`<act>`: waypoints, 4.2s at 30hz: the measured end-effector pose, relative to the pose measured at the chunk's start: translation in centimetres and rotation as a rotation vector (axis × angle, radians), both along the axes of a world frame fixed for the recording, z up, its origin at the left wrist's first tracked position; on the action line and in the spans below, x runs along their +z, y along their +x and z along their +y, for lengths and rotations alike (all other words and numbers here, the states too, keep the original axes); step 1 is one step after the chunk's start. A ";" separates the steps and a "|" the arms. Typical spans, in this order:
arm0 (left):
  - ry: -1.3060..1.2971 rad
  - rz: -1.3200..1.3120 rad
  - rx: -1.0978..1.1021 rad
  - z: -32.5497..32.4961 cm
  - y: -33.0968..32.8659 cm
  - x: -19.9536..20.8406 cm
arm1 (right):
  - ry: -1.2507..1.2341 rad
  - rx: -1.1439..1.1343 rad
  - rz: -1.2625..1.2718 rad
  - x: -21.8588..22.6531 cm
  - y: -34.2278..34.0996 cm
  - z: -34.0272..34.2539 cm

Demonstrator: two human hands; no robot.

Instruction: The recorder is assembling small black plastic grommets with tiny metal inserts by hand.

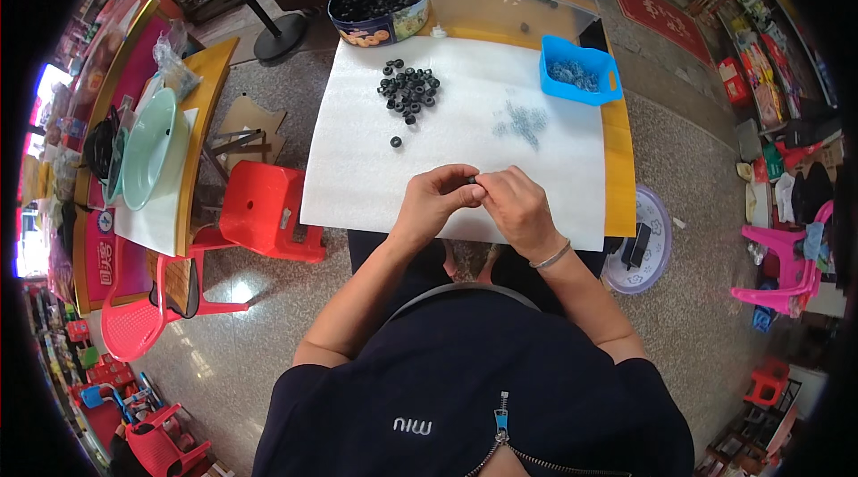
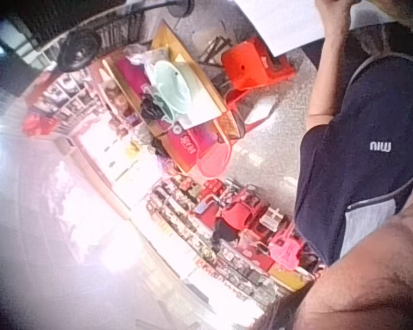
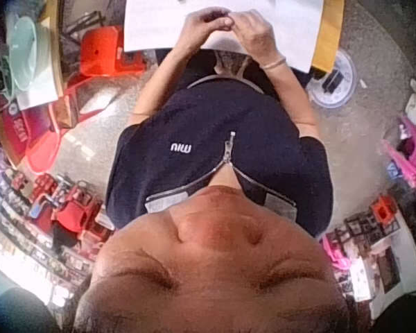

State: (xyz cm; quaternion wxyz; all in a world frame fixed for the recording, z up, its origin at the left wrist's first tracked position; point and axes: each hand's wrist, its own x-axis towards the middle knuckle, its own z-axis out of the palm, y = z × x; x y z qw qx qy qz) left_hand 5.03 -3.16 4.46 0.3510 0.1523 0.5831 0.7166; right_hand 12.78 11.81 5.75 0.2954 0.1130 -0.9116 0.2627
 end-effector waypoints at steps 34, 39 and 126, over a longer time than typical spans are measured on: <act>0.214 -0.407 0.045 2.5 2.1 0.0 | -0.883 -0.215 -0.136 -2.0 -1.2 -3.7; 0.451 -0.460 0.038 1.9 0.2 -1.9 | -0.972 0.020 -0.290 -1.4 -1.5 -1.7; 0.313 -0.312 0.151 1.1 0.1 -3.5 | -0.850 -0.081 -0.191 -1.8 0.4 -1.5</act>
